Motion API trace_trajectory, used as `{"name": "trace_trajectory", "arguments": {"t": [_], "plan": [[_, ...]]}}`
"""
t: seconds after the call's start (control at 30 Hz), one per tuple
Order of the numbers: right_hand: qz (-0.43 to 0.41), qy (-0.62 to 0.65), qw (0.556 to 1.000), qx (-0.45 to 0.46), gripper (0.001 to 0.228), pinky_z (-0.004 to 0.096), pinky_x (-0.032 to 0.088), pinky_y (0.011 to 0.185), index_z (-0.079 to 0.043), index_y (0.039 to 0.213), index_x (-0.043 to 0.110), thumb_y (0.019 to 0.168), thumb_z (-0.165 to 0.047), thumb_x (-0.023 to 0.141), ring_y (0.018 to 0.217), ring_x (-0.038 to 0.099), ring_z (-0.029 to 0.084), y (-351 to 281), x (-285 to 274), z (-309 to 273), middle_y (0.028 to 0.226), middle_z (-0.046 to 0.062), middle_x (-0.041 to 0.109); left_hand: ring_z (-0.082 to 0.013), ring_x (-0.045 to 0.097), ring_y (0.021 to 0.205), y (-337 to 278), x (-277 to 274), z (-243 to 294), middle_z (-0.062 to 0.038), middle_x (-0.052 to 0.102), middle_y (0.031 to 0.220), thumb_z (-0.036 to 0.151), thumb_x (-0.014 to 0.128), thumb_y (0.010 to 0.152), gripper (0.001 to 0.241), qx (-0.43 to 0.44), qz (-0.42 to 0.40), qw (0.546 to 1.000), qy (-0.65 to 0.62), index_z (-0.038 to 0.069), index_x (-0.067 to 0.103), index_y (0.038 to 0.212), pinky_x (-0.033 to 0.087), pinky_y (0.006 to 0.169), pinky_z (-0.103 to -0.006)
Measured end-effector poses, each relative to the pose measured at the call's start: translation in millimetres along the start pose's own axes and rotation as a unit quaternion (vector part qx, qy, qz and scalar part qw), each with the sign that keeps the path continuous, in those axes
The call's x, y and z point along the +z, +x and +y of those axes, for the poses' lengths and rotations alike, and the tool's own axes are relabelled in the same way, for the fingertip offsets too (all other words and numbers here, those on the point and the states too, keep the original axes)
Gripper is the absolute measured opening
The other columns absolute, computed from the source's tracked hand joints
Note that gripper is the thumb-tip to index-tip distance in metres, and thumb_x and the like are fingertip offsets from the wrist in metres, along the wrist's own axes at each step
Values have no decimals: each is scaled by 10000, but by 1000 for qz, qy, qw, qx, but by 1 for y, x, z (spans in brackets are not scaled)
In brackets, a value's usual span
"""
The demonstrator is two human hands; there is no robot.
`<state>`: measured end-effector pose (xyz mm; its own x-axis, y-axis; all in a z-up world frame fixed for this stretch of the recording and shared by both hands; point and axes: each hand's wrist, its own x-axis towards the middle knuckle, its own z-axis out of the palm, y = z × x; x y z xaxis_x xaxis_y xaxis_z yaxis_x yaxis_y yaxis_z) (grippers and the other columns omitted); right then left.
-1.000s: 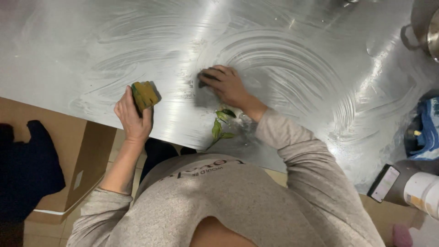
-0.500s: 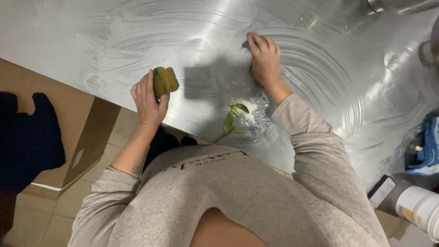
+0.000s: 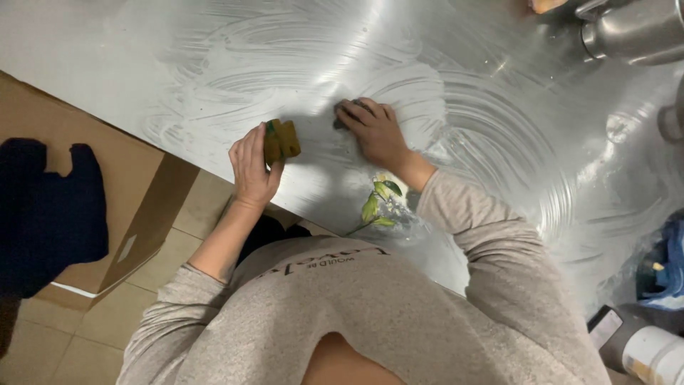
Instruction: Packing small fruits into a bag and wiping down a stainless steel kitchen countertop.
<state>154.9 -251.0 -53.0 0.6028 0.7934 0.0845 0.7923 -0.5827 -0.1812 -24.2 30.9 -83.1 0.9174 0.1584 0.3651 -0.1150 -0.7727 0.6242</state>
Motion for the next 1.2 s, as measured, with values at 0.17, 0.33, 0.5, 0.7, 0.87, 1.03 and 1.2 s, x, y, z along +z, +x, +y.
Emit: {"name": "trace_trajectory", "arguments": {"t": [0.17, 0.33, 0.5, 0.7, 0.87, 1.03, 1.2], "plan": [[22, -9, 997, 68, 602, 527, 368, 1106, -158, 1517, 568, 934, -8, 573, 1398, 433, 338, 11, -6, 94, 1577, 66, 490, -341, 498, 1374, 3, 1, 6, -197, 548, 1458, 107, 726, 856, 796, -4, 13, 1000, -1, 8, 383, 1568, 319, 1179, -474], [107, -23, 994, 27, 527, 517, 340, 1132, -141, 1520, 574, 1001, -54, 596, 1400, 429, 349, 42, 16, 48, 1561, 82, 482, -337, 496, 1365, 0, 0, 1, -200, 546, 1457, 111, 744, 862, 797, 0, 23, 1000, 3, 11, 381, 1564, 322, 1172, -469], [27, 98, 991, -87, 511, 470, 344, 1105, -186, 1447, 618, 947, -94, 666, 1382, 469, 308, -7, -4, -47, 1507, 32, 548, -333, 492, 1381, 2, -4, 5, -183, 534, 1473, 46, 771, 868, 852, 1, 10, 1000, 3, 33, 331, 1597, 320, 1166, -458], [-33, 138, 981, -132, 520, 449, 369, 1101, -208, 1371, 688, 872, -62, 712, 1379, 489, 283, -75, -20, -30, 1473, -7, 591, -326, 489, 1388, 1, -5, 6, -167, 527, 1487, 32, 796, 879, 898, 23, 17, 1000, 11, 49, 292, 1622, 319, 1167, -458], [-50, 159, 984, -69, 523, 448, 370, 1093, -171, 1348, 693, 844, -35, 720, 1335, 488, 315, -83, -34, -13, 1460, 28, 597, -334, 491, 1392, 2, -2, 5, -178, 545, 1486, 77, 769, 895, 833, 10, -6, 1000, 1, 40, 336, 1605, 321, 1165, -463], [45, 202, 975, 83, 462, 472, 346, 1152, -86, 1389, 659, 930, -31, 661, 1331, 476, 344, -116, -47, 20, 1466, 77, 579, -343, 495, 1369, 1, 2, 1, -212, 541, 1475, 212, 705, 995, 717, -13, -17, 1000, -2, -6, 367, 1588, 301, 1175, -477], [139, 111, 954, 242, 377, 478, 362, 1183, -64, 1401, 659, 1025, -86, 646, 1356, 482, 352, -226, -19, 74, 1479, 82, 601, -352, 495, 1377, 1, 3, 0, -216, 539, 1491, 231, 701, 1012, 711, -2, -5, 1000, 3, -12, 365, 1590, 290, 1192, -474]]}}
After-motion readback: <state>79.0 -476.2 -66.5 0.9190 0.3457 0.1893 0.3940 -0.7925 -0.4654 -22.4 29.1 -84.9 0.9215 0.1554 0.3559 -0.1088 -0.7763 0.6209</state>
